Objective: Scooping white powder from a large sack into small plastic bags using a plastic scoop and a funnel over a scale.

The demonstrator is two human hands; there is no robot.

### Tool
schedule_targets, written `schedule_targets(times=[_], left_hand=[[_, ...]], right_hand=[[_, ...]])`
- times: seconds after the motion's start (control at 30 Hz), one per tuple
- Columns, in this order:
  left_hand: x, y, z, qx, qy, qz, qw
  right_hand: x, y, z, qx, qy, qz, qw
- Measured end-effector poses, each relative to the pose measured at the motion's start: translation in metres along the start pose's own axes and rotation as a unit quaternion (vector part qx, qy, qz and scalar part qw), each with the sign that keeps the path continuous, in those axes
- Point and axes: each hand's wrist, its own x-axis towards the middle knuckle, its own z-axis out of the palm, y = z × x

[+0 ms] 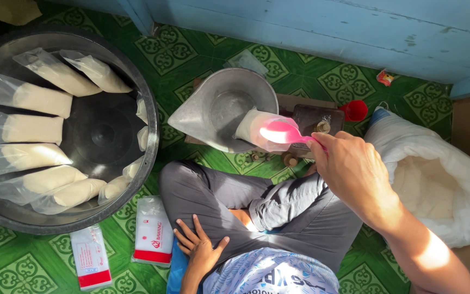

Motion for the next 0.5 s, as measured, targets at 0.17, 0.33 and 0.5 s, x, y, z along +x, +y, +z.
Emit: schedule_targets(times=[0.17, 0.33, 0.5], left_hand=[[0.003, -0.006, 0.01, 0.008, 0.025, 0.009, 1.0], [0.002, -0.004, 0.006, 0.011, 0.012, 0.006, 1.0], [0.0, 0.003, -0.004, 0.016, -0.02, -0.021, 0.999]], right_hand=[[-0.001, -0.001, -0.003, -0.004, -0.006, 0.012, 1.0], [-0.007, 0.003, -0.003, -0.009, 0.011, 0.005, 1.0], [-0.017, 0.01, -0.015, -0.015, 0.004, 0.005, 1.0]])
